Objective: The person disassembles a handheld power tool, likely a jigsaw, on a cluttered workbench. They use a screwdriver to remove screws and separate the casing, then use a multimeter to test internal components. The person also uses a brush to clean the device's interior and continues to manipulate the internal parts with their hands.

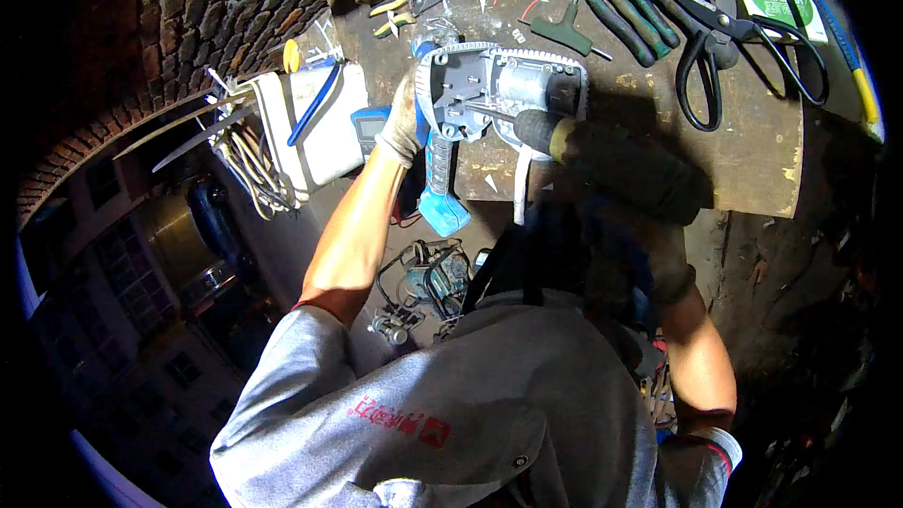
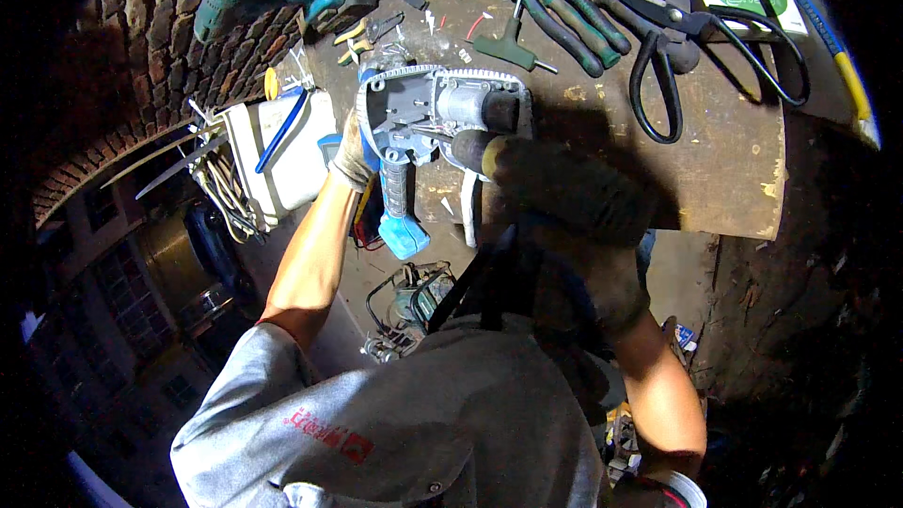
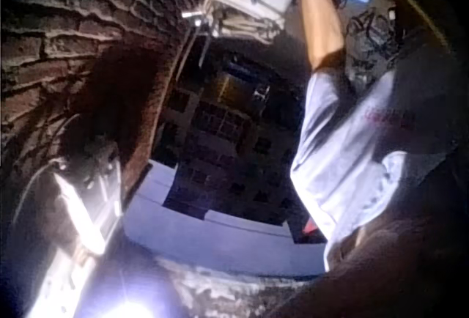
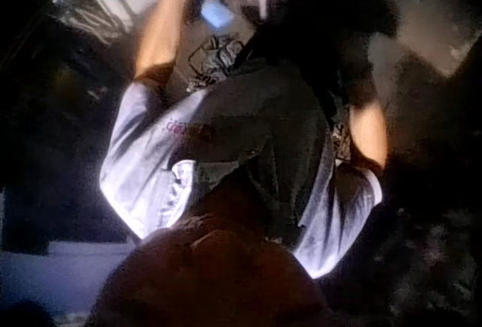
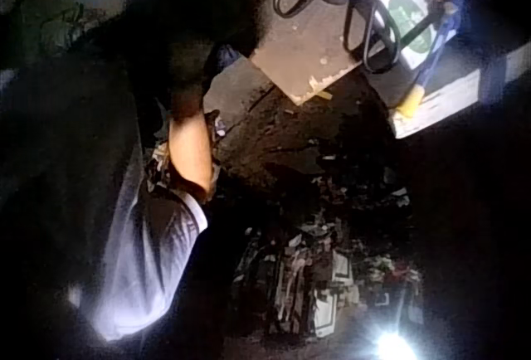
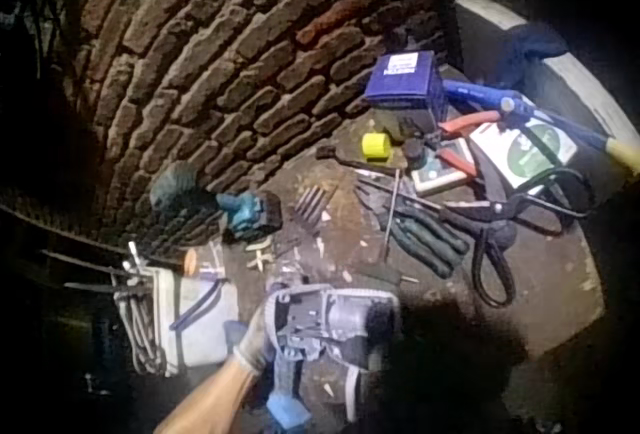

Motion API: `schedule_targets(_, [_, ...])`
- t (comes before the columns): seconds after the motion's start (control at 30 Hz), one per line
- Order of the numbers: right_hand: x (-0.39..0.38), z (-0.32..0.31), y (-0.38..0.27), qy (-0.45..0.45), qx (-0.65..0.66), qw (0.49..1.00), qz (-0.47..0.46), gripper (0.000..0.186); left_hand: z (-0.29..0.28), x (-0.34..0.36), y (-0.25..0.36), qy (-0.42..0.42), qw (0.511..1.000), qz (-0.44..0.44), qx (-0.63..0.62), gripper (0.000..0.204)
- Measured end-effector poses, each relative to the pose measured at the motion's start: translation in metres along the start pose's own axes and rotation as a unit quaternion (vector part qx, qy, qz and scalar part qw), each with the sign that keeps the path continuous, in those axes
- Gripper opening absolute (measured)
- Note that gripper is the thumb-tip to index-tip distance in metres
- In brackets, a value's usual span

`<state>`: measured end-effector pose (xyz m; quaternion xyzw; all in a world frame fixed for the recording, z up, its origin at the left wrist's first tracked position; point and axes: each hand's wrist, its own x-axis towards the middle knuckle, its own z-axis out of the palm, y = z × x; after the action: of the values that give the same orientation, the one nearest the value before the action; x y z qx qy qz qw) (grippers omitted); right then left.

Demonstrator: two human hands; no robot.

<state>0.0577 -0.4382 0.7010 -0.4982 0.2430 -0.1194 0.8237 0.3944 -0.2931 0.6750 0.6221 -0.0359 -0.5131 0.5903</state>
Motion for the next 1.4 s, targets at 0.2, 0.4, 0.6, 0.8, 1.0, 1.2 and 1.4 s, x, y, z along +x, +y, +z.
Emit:
schedule_targets(0.2, [-0.003,-0.001,-0.003,-0.017,0.036,0.996,0.081,0.041,-0.004,0.002,-0.002,0.006,0.999,-0.025,-0.045,0.056])
schedule_targets(0.4, [0.006,-0.012,-0.017,-0.044,-0.316,0.929,-0.187,0.045,0.0,-0.001,0.0,-0.001,1.0,-0.01,0.018,0.058])
schedule_targets(0.6, [0.001,-0.007,-0.007,-0.035,-0.036,0.998,0.026,0.042,-0.01,0.004,-0.006,-0.011,1.0,-0.003,-0.013,0.062])
schedule_targets(0.8, [0.004,0.005,-0.019,0.023,0.108,0.993,0.036,0.038,-0.011,0.005,-0.009,0.031,0.999,-0.018,-0.026,0.059])
schedule_targets(1.0, [0.006,-0.005,-0.028,-0.01,-0.049,0.996,-0.076,0.04,-0.008,0.002,-0.004,0.038,0.998,-0.024,-0.034,0.054])
schedule_targets(1.2, [0.013,-0.005,-0.042,-0.021,0.017,0.999,-0.043,0.038,0.009,-0.006,0.002,0.035,0.999,-0.001,0.013,0.048])
schedule_targets(1.4, [-0.003,-0.005,-0.017,0.018,0.077,0.997,0.019,0.042,0.001,-0.006,-0.002,-0.02,0.998,0.047,0.021,0.041])
